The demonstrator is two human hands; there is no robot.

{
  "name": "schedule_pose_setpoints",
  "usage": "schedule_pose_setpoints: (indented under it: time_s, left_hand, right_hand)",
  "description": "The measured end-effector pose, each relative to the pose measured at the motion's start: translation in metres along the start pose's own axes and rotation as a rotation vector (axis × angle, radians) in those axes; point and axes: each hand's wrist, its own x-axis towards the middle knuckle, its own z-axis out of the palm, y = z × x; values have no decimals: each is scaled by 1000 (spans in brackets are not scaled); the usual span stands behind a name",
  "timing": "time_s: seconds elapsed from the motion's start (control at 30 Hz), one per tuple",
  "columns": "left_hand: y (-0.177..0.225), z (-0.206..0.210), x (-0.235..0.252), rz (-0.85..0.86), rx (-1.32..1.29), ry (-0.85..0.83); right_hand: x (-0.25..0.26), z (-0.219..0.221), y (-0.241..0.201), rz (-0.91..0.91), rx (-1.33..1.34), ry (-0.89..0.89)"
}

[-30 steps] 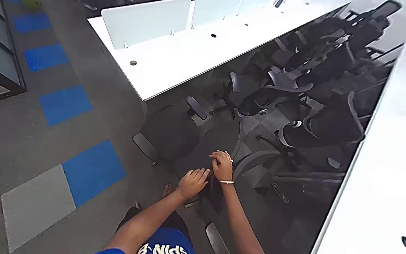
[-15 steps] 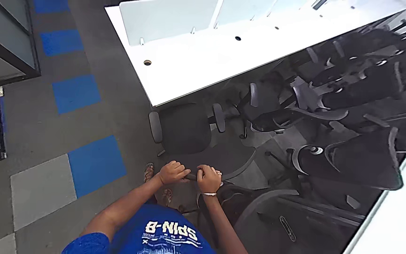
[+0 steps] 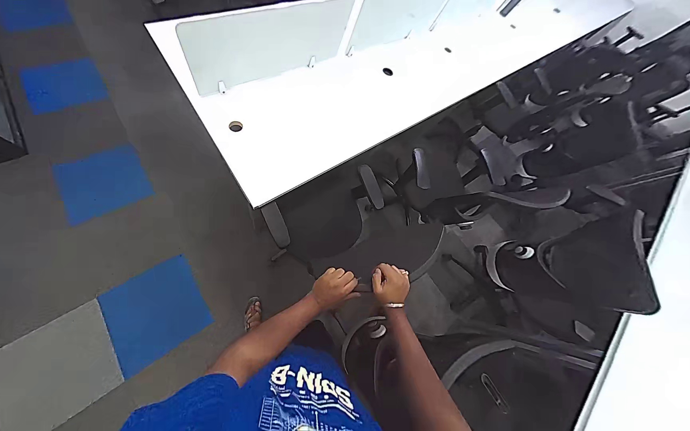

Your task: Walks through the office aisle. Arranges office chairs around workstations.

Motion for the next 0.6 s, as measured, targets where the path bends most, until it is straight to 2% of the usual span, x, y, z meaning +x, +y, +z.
schedule_pose_setpoints:
  time_s: [0.17, 0.37, 0.6]
  left_hand:
    - [-10, 28, 55, -115, -58, -125]
    - [-34, 59, 155, -341, -137, -332]
    - [-67, 102, 242, -376, -20, -418]
  right_hand:
    - [50, 16, 42, -49, 15, 47]
    - [138, 42, 102, -98, 66, 114]
    - [221, 58, 150, -65, 133, 89]
